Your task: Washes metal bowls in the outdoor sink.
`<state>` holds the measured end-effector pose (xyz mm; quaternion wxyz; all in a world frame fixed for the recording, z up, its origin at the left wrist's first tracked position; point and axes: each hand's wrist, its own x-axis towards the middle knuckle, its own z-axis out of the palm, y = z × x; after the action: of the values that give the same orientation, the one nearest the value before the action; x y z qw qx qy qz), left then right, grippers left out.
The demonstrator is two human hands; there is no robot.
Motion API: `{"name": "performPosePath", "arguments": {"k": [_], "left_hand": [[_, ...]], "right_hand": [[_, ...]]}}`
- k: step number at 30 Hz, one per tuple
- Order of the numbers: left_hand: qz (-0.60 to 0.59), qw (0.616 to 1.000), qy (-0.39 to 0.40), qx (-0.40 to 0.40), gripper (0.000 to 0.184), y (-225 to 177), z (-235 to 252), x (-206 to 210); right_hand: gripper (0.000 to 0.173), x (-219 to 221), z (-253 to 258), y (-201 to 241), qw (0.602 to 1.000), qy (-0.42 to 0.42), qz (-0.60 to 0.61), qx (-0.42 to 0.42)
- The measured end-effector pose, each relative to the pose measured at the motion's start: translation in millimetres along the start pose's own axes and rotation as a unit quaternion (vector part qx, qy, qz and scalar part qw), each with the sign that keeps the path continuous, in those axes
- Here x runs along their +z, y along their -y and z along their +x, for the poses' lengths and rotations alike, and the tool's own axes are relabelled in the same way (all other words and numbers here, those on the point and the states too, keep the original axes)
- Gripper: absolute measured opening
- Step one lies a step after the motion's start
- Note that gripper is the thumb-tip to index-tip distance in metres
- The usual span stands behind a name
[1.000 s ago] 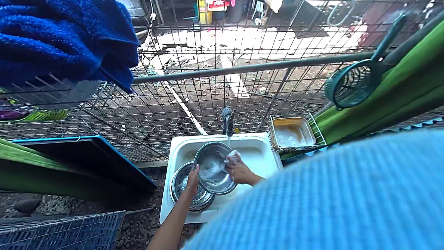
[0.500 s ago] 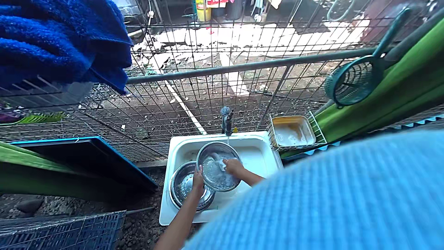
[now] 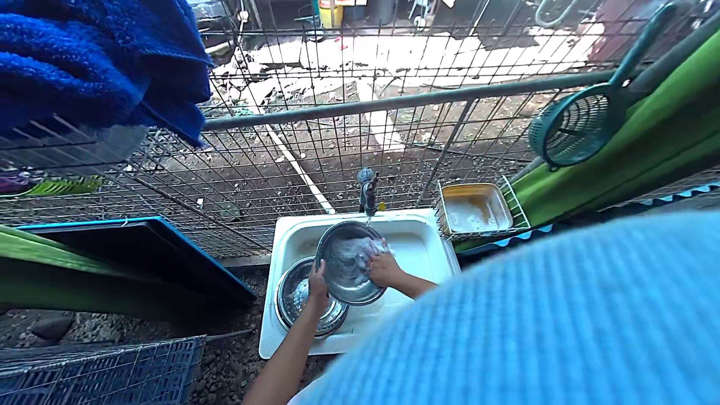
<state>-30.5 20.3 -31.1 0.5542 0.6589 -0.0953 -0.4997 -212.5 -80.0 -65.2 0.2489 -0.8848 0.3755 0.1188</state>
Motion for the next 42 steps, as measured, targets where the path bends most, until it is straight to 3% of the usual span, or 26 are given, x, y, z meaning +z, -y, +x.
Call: {"name": "performPosePath", "arguments": {"k": [2, 4, 6, 8, 10, 11, 14, 17, 18, 20, 21, 24, 27, 29, 31, 33, 35, 37, 39, 42], "left_hand": [[-0.009, 0.999, 0.037, -0.011, 0.051, 7, -8, 15], [-0.031, 0.998, 0.055, -0.018, 0.05, 8, -11, 28], [-0.046, 0.998, 0.049, -0.019, 0.051, 5, -7, 31], [-0.046, 0.999, 0.019, -0.02, 0.055, -1, 5, 21], [-0.035, 0.999, 0.009, -0.024, 0.055, -10, 7, 9], [-0.028, 0.999, 0.013, -0.028, 0.055, -10, 5, 6], [-0.036, 0.997, 0.045, -0.054, 0.053, 5, -8, 19], [-0.075, 0.991, 0.089, -0.064, 0.053, 19, -8, 39], [-0.083, 0.99, 0.101, -0.054, 0.054, 22, -5, 43], [-0.076, 0.993, 0.088, -0.026, 0.054, 22, 4, 43], [-0.054, 0.996, 0.074, -0.015, 0.054, 16, 9, 40], [0.012, 0.999, 0.043, -0.031, 0.054, -15, 24, 25], [0.001, 0.998, 0.042, -0.038, 0.056, -19, 33, 25], [-0.018, 0.999, 0.036, -0.036, 0.069, 0, 22, 38], [-0.01, 0.998, 0.058, -0.035, 0.066, 16, 10, 44], [0.031, 0.996, 0.063, -0.047, 0.061, 15, 17, 36], [0.063, 0.994, 0.064, -0.058, 0.057, -1, 27, 16], [0.084, 0.991, 0.09, -0.052, 0.054, -23, 24, 10], [0.07, 0.995, 0.068, -0.036, 0.056, -18, 16, 22], [0.042, 0.998, 0.052, -0.015, 0.067, 20, 6, 40]], "right_hand": [[0.063, -4, 15, 4, 0.997, -0.032, 0.025, 0.062], [0.07, -6, 25, 31, 0.99, -0.041, 0.115, 0.07], [0.06, 6, 22, 51, 0.974, -0.027, 0.226, -0.002], [0.04, 25, 20, 40, 0.955, 0.022, 0.278, -0.098], [0.031, 16, 13, 10, 0.97, 0.057, 0.197, -0.128], [0.029, 6, 8, -2, 0.986, 0.048, 0.125, -0.099], [0.025, 2, 12, -10, 0.991, -0.107, 0.072, 0.019], [0.026, 9, 28, 24, 0.94, -0.239, 0.235, 0.062], [0.031, 11, 28, 43, 0.917, -0.238, 0.316, 0.056], [0.046, 10, 15, 71, 0.873, -0.141, 0.467, 0.02], [0.053, 12, 8, 73, 0.875, -0.088, 0.476, -0.016], [0.067, 18, -13, 44, 0.968, 0.015, 0.218, -0.124], [0.048, 3, -23, 28, 0.989, 0.092, 0.056, -0.098], [0.032, -15, -15, 53, 0.992, 0.075, 0.101, -0.026], [0.033, -19, -7, 84, 0.978, -0.005, 0.204, 0.045], [0.043, 1, -11, 84, 0.967, -0.054, 0.25, -0.01], [0.064, 24, -24, 51, 0.977, 0.001, 0.176, -0.121], [0.059, 31, -29, 8, 0.981, 0.041, 0.064, -0.177], [0.051, 19, -24, 5, 0.986, 0.076, 0.043, -0.143], [0.036, 6, -11, 64, 0.981, -0.017, 0.194, -0.017]]}}
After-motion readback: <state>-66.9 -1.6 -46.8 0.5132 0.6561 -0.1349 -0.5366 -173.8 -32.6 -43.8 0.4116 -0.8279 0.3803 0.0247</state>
